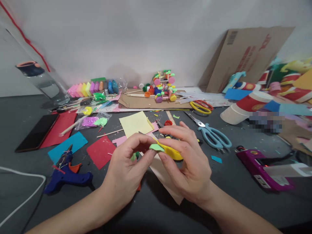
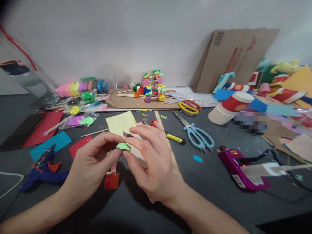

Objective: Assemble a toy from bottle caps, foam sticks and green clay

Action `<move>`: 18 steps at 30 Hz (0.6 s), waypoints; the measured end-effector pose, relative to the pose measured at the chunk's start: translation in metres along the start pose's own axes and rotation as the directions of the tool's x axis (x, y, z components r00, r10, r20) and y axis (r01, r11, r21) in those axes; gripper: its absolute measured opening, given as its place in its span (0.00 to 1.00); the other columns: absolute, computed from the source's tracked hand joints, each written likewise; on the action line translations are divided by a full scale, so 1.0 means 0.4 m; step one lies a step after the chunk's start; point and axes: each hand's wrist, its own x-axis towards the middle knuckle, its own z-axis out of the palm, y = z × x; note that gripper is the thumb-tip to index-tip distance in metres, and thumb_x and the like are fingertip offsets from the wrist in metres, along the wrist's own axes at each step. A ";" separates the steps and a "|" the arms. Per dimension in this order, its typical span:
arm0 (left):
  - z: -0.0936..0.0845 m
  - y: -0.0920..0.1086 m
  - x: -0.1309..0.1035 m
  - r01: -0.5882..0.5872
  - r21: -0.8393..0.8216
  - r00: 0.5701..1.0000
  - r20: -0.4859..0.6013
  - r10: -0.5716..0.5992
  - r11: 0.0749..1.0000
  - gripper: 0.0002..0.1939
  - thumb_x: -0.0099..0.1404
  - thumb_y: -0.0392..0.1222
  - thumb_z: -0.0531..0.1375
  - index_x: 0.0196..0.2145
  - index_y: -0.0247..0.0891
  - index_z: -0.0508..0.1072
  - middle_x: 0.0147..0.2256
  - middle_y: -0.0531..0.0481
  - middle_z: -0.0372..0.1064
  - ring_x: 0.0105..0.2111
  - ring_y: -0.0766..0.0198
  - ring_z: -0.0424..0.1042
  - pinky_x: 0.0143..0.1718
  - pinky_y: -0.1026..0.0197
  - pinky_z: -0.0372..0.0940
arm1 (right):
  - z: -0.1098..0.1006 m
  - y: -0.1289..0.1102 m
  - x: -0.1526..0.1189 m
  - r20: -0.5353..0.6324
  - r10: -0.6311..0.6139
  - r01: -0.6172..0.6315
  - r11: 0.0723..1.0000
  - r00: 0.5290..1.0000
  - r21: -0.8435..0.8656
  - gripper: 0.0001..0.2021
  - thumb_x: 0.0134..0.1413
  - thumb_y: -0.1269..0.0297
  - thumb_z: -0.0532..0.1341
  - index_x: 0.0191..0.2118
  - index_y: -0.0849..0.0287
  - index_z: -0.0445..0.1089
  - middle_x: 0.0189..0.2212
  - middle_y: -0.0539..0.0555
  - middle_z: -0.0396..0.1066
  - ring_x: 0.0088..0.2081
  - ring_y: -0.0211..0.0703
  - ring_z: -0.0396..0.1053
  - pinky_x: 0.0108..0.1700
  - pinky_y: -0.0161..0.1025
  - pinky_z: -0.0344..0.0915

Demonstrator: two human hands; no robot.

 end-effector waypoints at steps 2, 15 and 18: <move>0.000 0.003 0.001 0.030 -0.014 1.000 0.004 -0.030 0.999 0.02 0.65 0.38 0.66 0.35 0.44 0.80 0.31 0.55 0.76 0.26 0.69 0.68 0.31 0.65 0.64 | 0.000 0.000 0.001 0.008 -0.001 0.000 0.999 1.000 0.034 0.14 0.62 0.72 0.62 0.53 0.54 0.69 0.53 0.58 0.73 0.58 0.50 0.70 0.69 0.62 0.57; 0.003 -0.008 -0.002 -0.047 0.001 0.999 0.015 0.047 0.999 0.08 0.62 0.30 0.63 0.33 0.43 0.78 0.30 0.60 0.75 0.24 0.72 0.65 0.23 0.70 0.60 | 0.003 -0.007 0.006 -0.016 0.011 -0.007 0.969 1.000 0.247 0.11 0.61 0.76 0.63 0.48 0.59 0.70 0.52 0.59 0.73 0.57 0.46 0.69 0.62 0.51 0.65; 0.005 -0.012 -0.002 -0.045 0.001 0.999 0.019 0.045 0.999 0.08 0.62 0.31 0.63 0.33 0.43 0.78 0.29 0.60 0.72 0.24 0.73 0.65 0.23 0.70 0.60 | 0.003 -0.008 0.010 -0.020 0.010 -0.004 0.969 1.000 0.248 0.11 0.61 0.77 0.63 0.47 0.59 0.70 0.52 0.59 0.73 0.57 0.45 0.69 0.62 0.51 0.66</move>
